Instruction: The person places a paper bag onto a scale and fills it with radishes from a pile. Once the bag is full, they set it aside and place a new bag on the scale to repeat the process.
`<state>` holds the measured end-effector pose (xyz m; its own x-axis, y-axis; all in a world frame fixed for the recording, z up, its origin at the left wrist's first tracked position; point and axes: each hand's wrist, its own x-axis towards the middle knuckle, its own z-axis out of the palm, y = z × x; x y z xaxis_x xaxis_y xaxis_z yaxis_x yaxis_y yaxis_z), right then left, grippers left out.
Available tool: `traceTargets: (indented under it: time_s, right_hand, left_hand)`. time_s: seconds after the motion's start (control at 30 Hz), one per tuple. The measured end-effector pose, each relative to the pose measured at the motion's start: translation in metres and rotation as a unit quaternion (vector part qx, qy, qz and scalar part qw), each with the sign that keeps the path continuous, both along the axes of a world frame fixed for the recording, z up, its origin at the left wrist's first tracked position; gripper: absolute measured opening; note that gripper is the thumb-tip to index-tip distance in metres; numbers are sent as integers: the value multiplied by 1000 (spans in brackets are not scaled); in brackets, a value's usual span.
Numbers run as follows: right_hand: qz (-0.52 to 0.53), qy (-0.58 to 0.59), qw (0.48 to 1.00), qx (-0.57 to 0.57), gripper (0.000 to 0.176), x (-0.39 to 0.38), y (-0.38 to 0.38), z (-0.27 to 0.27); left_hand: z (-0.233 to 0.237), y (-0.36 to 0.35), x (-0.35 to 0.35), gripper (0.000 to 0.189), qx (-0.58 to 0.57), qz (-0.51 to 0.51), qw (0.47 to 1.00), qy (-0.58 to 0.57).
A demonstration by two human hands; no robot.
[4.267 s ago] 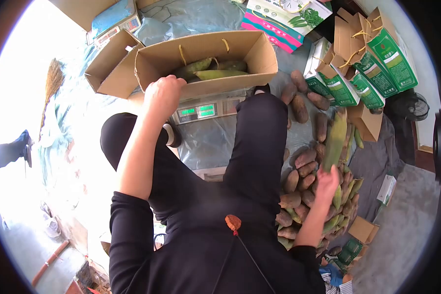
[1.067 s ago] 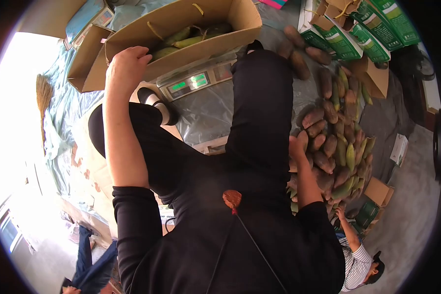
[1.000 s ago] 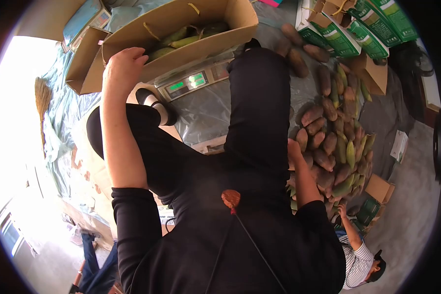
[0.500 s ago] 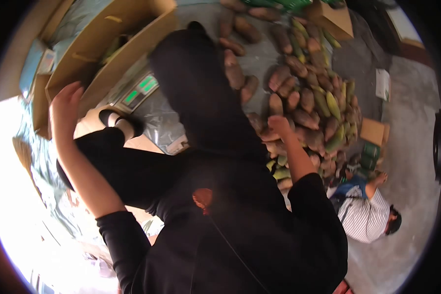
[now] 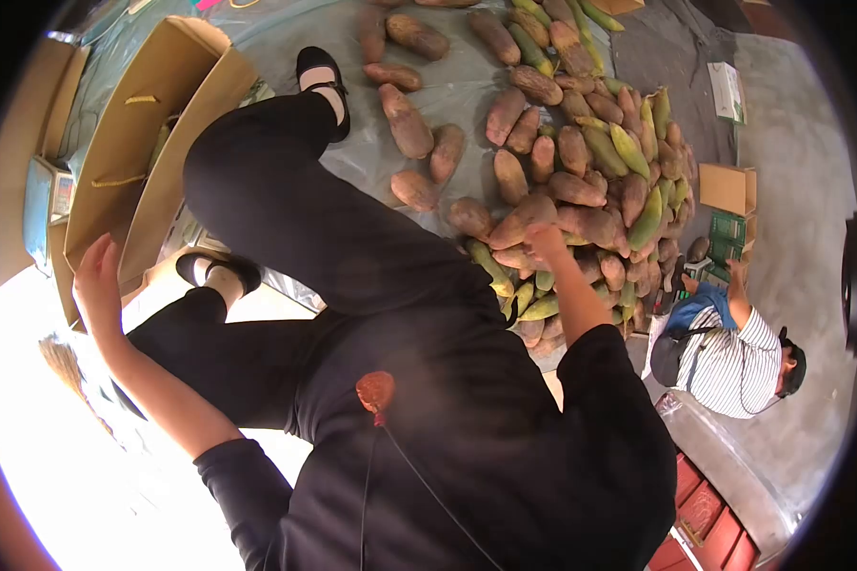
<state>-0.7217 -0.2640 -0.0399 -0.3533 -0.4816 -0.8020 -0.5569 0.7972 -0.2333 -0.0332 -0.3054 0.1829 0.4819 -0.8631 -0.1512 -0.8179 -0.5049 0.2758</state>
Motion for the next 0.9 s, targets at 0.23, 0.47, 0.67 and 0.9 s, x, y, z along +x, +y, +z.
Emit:
traceTargets:
  time_s: [0.23, 0.47, 0.67, 0.9]
  right_hand:
    - [-10, -47, 997, 64, 21, 48, 71, -13]
    - [9, -101, 990, 97, 16, 52, 79, -28]
    - [9, -75, 995, 58, 18, 36, 53, -32]
    - [7, -73, 997, -14, 22, 17, 68, -26]
  left_hand:
    - [-9, -3, 3, 29, -28, -19, 999, 3]
    - [-12, -7, 2, 29, -30, -5, 1000, 7]
    - [-17, -4, 8, 30, -39, -16, 999, 16]
    - [-17, -5, 10, 32, -44, -37, 998, -21]
